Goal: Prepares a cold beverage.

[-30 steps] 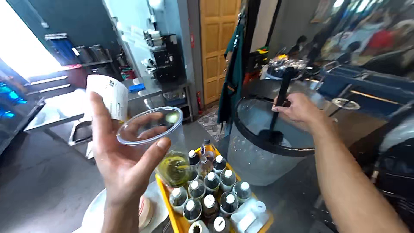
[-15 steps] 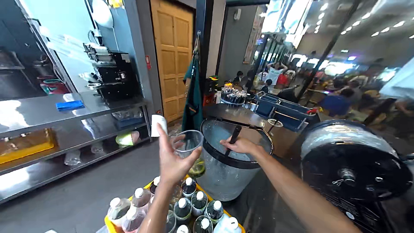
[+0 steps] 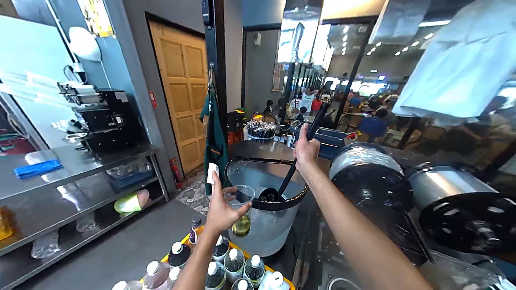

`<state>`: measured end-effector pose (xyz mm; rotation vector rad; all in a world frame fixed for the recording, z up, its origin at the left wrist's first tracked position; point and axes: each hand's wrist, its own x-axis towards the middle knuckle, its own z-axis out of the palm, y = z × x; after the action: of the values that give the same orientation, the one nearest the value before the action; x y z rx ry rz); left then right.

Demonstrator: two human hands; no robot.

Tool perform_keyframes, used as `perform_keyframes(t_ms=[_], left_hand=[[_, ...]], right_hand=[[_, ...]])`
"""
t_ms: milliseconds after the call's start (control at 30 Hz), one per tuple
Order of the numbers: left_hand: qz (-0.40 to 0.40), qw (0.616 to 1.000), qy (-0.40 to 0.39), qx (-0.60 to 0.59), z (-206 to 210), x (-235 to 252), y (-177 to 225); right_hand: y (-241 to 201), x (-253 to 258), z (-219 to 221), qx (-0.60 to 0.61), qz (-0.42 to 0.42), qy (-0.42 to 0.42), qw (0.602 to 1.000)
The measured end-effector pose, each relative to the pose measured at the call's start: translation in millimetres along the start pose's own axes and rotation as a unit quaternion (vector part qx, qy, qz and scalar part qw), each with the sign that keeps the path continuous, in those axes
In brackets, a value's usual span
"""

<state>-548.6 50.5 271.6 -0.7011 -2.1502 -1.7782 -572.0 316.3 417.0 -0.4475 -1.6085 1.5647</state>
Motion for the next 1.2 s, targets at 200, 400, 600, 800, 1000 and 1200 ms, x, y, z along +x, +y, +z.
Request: perform_keyframes(t_ms=[200, 400, 600, 800, 1000, 1200], left_hand=[[-0.029, 0.999, -0.043, 0.002, 17, 0, -3], [-0.058, 0.990, -0.067, 0.112, 13, 16, 46], [-0.068, 0.982, -0.009, 0.176, 9, 27, 72], [-0.037, 0.983, 0.027, 0.176, 0, 23, 65], [-0.012, 0.998, 0.050, 0.033, -10, 8, 55], [0.058, 0.992, 0.010, -0.110, -30, 9, 54]], right_hand=[[-69, -14, -23, 0.102, -0.052, 0.075, 0.991], [-122, -69, -32, 0.240, -0.154, -0.020, 0.958], [-108, -141, -42, 0.259, -0.341, -0.207, 0.879], [-81, -158, -78, 0.274, -0.453, -0.291, 0.797], [-58, -128, -80, 0.353, -0.305, -0.066, 0.882], [81, -79, -25, 0.118, -0.208, -0.245, 0.940]])
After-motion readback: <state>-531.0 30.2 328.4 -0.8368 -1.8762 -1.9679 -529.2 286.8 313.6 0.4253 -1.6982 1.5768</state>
